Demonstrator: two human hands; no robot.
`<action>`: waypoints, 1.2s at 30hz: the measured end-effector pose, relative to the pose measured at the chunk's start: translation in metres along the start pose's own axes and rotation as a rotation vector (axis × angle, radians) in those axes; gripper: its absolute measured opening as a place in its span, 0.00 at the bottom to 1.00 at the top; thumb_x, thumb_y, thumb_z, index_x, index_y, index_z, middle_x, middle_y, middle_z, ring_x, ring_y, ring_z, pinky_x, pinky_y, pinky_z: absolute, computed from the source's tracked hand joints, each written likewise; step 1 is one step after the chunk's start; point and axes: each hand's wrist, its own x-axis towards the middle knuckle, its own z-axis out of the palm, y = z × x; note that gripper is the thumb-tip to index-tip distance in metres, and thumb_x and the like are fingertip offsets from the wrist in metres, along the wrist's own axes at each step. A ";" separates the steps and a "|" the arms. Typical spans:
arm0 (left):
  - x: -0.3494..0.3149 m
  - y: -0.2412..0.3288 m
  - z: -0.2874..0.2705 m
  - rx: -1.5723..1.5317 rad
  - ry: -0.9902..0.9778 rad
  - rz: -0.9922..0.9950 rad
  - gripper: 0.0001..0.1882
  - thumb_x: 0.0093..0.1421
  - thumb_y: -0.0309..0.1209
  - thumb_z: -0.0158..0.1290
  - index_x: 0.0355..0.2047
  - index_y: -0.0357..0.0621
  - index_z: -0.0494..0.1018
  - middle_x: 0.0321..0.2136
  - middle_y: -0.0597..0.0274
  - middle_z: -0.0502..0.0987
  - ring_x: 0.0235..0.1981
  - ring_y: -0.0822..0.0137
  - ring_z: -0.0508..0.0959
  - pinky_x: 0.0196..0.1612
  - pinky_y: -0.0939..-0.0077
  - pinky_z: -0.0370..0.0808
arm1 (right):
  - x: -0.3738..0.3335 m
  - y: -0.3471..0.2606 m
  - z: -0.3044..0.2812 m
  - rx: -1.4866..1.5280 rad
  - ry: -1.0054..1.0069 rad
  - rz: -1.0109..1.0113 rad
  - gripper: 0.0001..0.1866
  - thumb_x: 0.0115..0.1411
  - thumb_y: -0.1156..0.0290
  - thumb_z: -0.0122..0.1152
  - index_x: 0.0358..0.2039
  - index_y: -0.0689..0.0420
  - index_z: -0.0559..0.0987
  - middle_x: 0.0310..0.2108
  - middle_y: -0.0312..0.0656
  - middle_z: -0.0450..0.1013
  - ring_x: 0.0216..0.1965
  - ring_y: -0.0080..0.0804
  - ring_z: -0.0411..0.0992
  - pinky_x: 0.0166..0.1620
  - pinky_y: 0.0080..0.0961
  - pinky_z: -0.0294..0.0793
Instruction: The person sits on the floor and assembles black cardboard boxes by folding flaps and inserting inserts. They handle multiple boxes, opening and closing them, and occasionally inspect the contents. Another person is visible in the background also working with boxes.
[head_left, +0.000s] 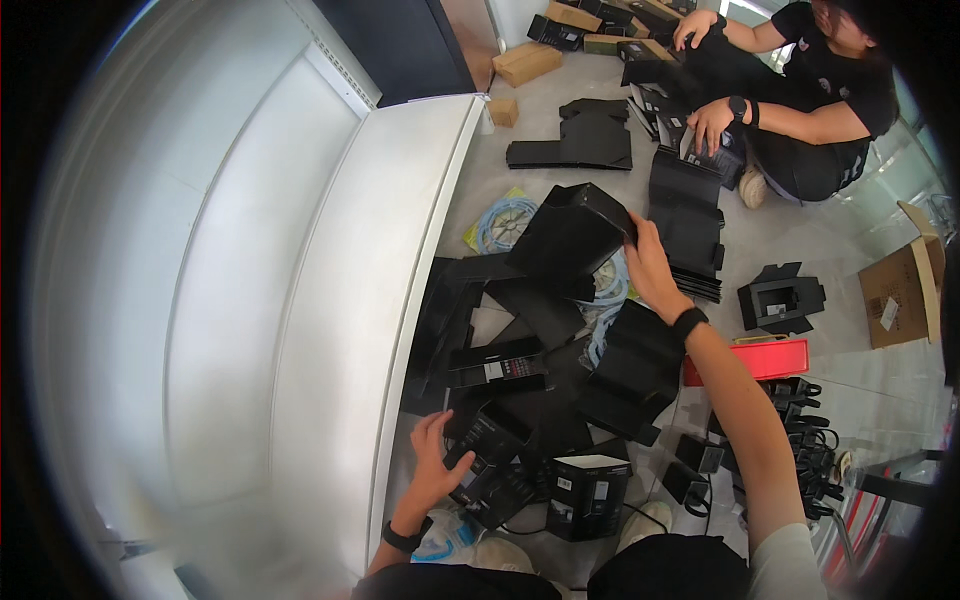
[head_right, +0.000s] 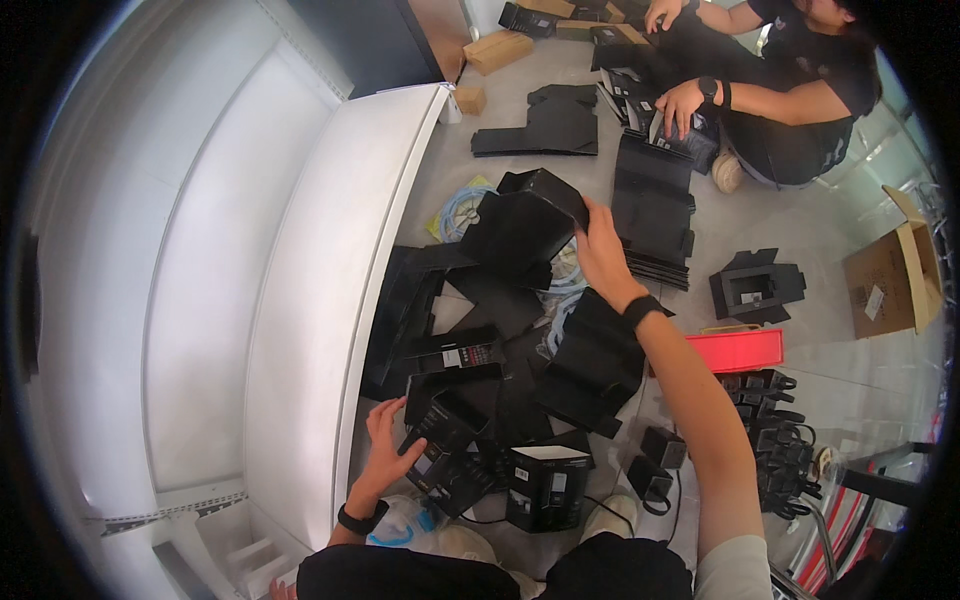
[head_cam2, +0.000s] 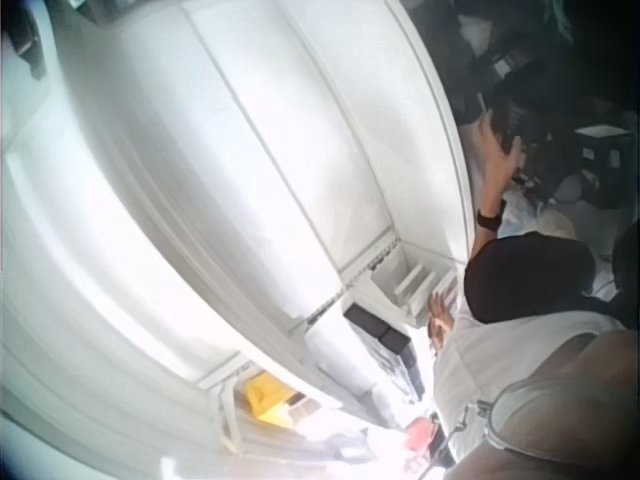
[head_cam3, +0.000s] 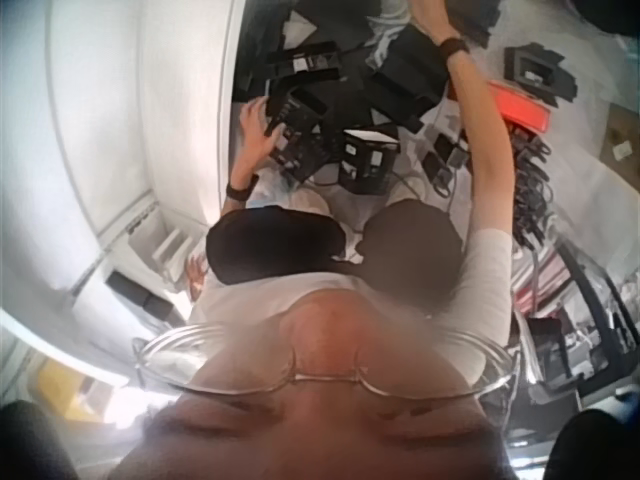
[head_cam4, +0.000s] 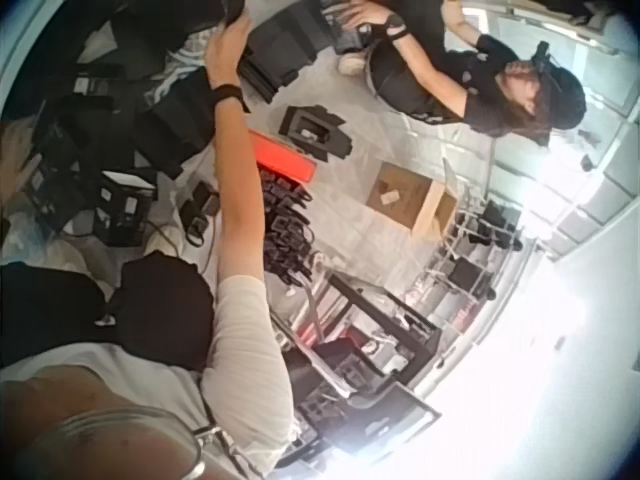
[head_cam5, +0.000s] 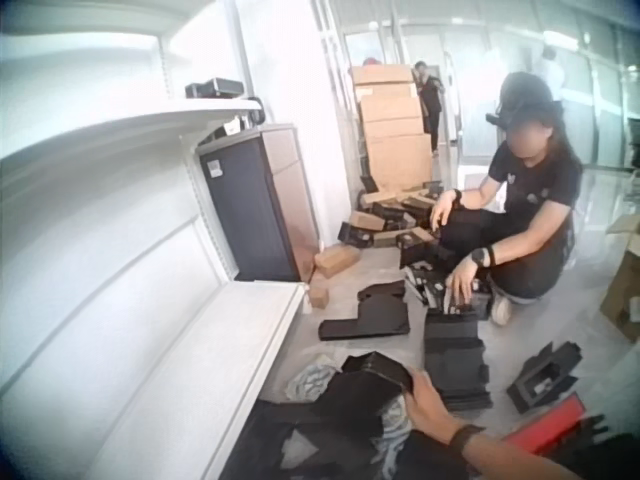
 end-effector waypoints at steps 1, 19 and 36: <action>0.004 0.008 -0.005 -0.017 0.045 0.019 0.44 0.55 0.35 0.69 0.68 0.42 0.60 0.60 0.45 0.63 0.61 0.48 0.64 0.65 0.57 0.64 | -0.006 -0.009 -0.007 0.078 -0.029 0.039 0.23 0.70 0.75 0.50 0.64 0.67 0.65 0.52 0.56 0.69 0.52 0.52 0.71 0.57 0.37 0.69; 0.039 0.057 0.034 -1.124 -0.190 0.006 0.64 0.51 0.25 0.73 0.78 0.53 0.39 0.66 0.54 0.65 0.66 0.59 0.67 0.67 0.60 0.66 | -0.204 -0.156 -0.083 0.553 -0.336 0.288 0.44 0.56 0.89 0.48 0.74 0.58 0.51 0.70 0.52 0.56 0.72 0.40 0.56 0.72 0.34 0.53; 0.005 0.101 -0.020 -0.777 -0.070 0.266 0.47 0.54 0.42 0.69 0.67 0.35 0.60 0.61 0.46 0.69 0.63 0.55 0.70 0.68 0.58 0.65 | -0.219 -0.175 -0.096 0.564 -0.619 0.153 0.68 0.35 0.66 0.87 0.72 0.53 0.49 0.68 0.49 0.55 0.69 0.44 0.58 0.70 0.41 0.57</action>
